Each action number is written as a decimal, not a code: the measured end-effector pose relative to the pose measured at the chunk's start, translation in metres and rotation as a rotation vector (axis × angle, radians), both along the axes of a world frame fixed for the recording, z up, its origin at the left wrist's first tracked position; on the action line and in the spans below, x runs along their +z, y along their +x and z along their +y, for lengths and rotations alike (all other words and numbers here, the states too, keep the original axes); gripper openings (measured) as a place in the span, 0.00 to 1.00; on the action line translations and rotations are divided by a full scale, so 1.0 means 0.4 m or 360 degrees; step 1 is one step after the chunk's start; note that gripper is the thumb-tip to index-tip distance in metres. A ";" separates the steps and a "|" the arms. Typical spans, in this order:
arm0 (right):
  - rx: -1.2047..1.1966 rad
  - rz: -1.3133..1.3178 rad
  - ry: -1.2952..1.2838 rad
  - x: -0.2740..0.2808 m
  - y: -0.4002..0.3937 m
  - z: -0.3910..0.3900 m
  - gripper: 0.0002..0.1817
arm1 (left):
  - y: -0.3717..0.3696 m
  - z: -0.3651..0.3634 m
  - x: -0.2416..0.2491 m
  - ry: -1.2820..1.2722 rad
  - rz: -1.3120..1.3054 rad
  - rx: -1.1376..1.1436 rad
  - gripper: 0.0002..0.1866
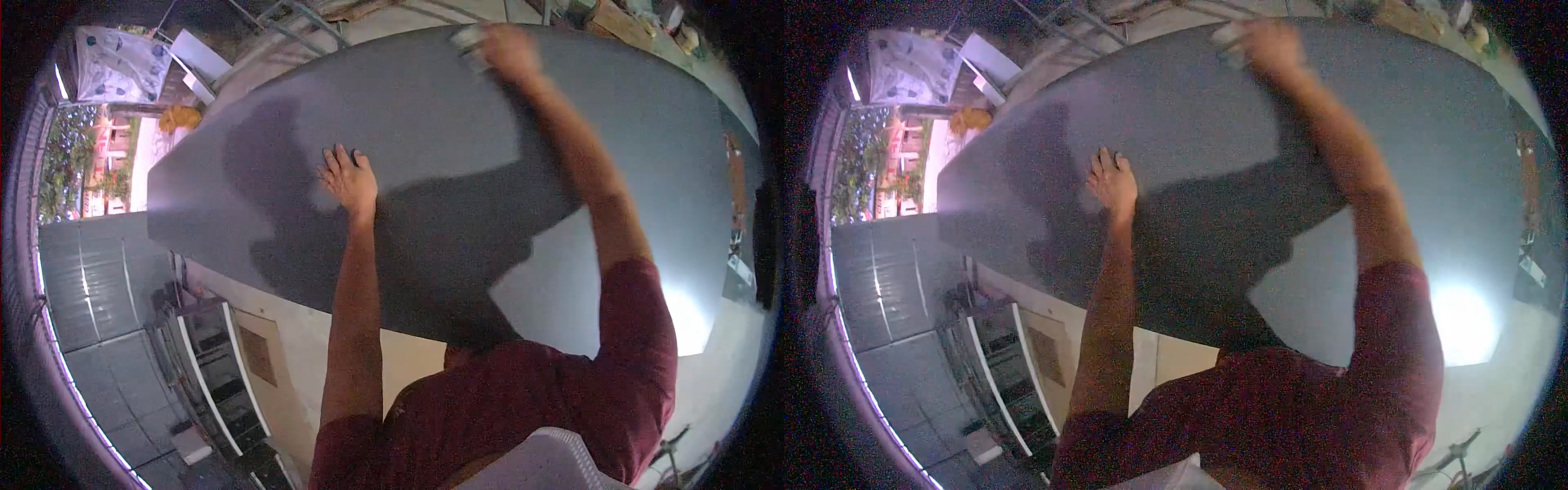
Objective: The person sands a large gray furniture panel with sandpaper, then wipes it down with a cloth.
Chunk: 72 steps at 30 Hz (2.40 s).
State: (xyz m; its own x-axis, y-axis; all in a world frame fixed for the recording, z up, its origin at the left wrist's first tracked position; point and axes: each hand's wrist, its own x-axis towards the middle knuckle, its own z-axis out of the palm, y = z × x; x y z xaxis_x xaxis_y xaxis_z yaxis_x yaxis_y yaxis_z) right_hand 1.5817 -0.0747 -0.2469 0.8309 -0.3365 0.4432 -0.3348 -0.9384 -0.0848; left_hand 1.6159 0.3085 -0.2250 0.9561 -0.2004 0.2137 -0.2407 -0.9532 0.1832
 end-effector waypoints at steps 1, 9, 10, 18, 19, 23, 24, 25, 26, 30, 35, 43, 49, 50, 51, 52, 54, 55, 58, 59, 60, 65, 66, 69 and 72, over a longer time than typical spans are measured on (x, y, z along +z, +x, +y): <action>-0.0251 0.0022 0.0441 0.049 -0.090 -0.130 0.17 | -0.003 -0.003 0.009 -0.0027 0.0017 0.0014 0.29; -0.1324 0.0073 0.0216 -0.047 -0.825 -0.784 0.22 | 0.019 0.001 0.003 0.0009 0.0035 0.0044 0.29; -0.1393 -0.0004 0.0309 -0.040 -0.818 -0.753 0.22 | 0.016 0.004 0.004 0.0015 0.0037 0.0045 0.29; -0.0323 0.0234 0.0078 0.074 -0.055 -0.084 0.12 | 0.005 -0.006 0.008 0.0084 -0.0017 0.0005 0.29; 0.0023 -0.0151 -0.0096 -0.009 0.072 -0.002 0.14 | 0.003 -0.008 0.011 0.0102 -0.0027 -0.0006 0.29; 0.0439 -0.0230 0.0106 0.046 0.261 0.334 0.17 | 0.014 -0.005 -0.015 0.0080 -0.0201 -0.0093 0.26; 0.0436 -0.0130 0.0158 0.051 0.301 0.347 0.19 | 0.022 0.000 -0.021 0.0046 -0.0283 -0.0150 0.25; 0.0441 -0.0026 0.0208 0.060 0.330 0.353 0.20 | 0.024 -0.003 -0.012 0.0060 -0.0289 -0.0131 0.25; 0.0430 0.0058 0.0194 0.061 0.350 0.327 0.21 | 0.023 -0.006 -0.009 0.0012 -0.0300 -0.0151 0.24; 0.0187 0.0224 0.0465 0.031 0.320 0.089 0.24 | 0.050 0.019 -0.059 -0.0002 -0.0579 -0.0293 0.22; -0.0023 0.0953 -0.0193 -0.043 0.005 -0.424 0.16 | 0.116 0.106 -0.141 0.0052 -0.0597 -0.0567 0.22; -0.1539 0.0183 0.0006 -0.138 -0.741 -1.010 0.34 | 0.072 0.104 -0.176 0.0536 -0.0326 -0.0352 0.26; -0.1427 0.0396 0.0045 -0.223 -0.939 -1.186 0.33 | -0.001 0.041 -0.146 0.0144 -0.0087 -0.0091 0.28; -0.1444 0.0373 0.0076 -0.241 -0.964 -1.193 0.34 | -0.002 0.049 -0.152 0.0160 -0.0072 -0.0046 0.28; -0.1466 0.0333 0.0098 -0.251 -0.981 -1.199 0.34 | -0.001 0.055 -0.163 0.0192 -0.0120 -0.0100 0.28; -0.1481 0.0307 0.0104 -0.255 -1.002 -1.194 0.35 | 0.001 0.054 -0.168 0.0212 -0.0175 -0.0161 0.28; -0.1510 0.0264 0.0086 -0.260 -1.066 -1.179 0.36 | -0.005 0.037 -0.166 0.0161 -0.0207 -0.0107 0.28; -0.1527 0.0234 0.0062 -0.260 -1.106 -1.173 0.36 | 0.001 0.016 -0.155 0.0107 -0.0250 -0.0083 0.28; -0.1540 0.0189 -0.0035 -0.255 -1.240 -1.086 0.34 | 0.013 0.013 -0.161 0.0071 -0.0432 -0.0129 0.25; -0.1516 0.0245 -0.0041 -0.232 -1.263 -0.971 0.31 | 0.006 0.022 -0.168 0.0060 -0.0380 -0.0152 0.25; -0.1490 0.0301 -0.0054 -0.218 -1.304 -0.868 0.29 | 0.001 0.029 -0.172 -0.0015 -0.0441 -0.0229 0.24; -0.0555 0.0711 -0.0993 -0.255 -1.698 -0.672 0.25 | 0.027 0.075 -0.219 0.0564 -0.0769 -0.0567 0.23; -0.0752 0.0785 -0.0740 -0.268 -1.782 -0.586 0.27 | -0.003 0.055 -0.202 0.0297 -0.0682 -0.0392 0.24; -0.0862 0.0092 -0.0035 -0.172 -1.782 -0.233 0.23 | -0.024 0.050 -0.223 -0.0022 -0.0595 -0.0146 0.27; -0.0907 -0.0325 0.0639 -0.154 -1.815 -0.010 0.24 | -0.022 0.093 -0.291 0.0060 -0.0524 -0.0294 0.28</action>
State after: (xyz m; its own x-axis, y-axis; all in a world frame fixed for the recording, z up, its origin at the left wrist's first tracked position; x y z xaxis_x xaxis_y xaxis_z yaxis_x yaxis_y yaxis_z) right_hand 0.8558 -0.0787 -0.3085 0.3915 -0.8619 0.3221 -0.7033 -0.5060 -0.4992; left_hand 1.6070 0.3459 -0.3414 0.7844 -0.3765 0.4928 -0.4492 -0.8928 0.0329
